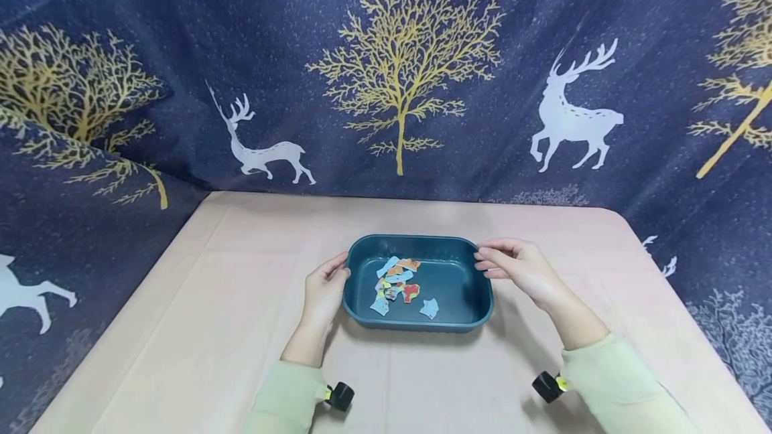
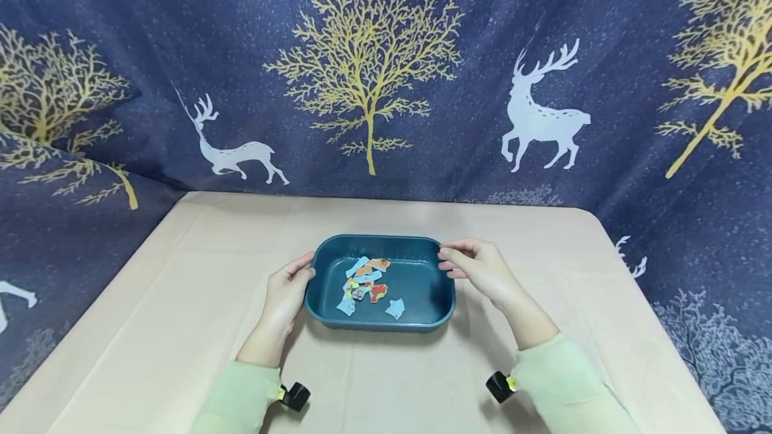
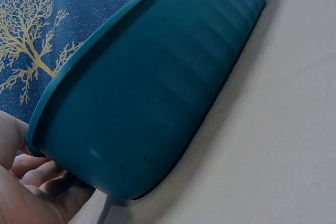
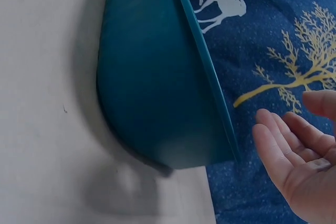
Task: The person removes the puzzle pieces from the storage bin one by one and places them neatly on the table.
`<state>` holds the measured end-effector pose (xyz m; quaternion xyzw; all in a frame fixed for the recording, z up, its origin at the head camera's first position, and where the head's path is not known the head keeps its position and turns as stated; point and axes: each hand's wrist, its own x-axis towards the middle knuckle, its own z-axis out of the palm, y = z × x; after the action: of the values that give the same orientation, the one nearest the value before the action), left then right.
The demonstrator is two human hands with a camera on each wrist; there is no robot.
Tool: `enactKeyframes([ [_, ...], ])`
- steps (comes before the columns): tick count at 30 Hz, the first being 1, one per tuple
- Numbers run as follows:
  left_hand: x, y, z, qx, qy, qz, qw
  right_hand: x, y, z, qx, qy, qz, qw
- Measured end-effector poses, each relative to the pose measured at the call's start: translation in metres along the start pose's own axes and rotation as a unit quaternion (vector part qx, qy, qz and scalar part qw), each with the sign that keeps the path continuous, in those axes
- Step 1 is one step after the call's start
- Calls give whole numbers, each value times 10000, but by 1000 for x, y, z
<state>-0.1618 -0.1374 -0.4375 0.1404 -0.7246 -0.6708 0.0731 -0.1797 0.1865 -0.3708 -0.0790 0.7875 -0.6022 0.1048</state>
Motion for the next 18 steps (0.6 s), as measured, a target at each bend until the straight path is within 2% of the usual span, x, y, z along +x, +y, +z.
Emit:
enactKeyframes([
  [8,1,-1,0,-15,-5,76,10000,5,0,13,-264,-261,-120,9992],
  [18,0,-1,1,39,-11,54,10000,15,4,31,-606,-622,-65,9962],
])
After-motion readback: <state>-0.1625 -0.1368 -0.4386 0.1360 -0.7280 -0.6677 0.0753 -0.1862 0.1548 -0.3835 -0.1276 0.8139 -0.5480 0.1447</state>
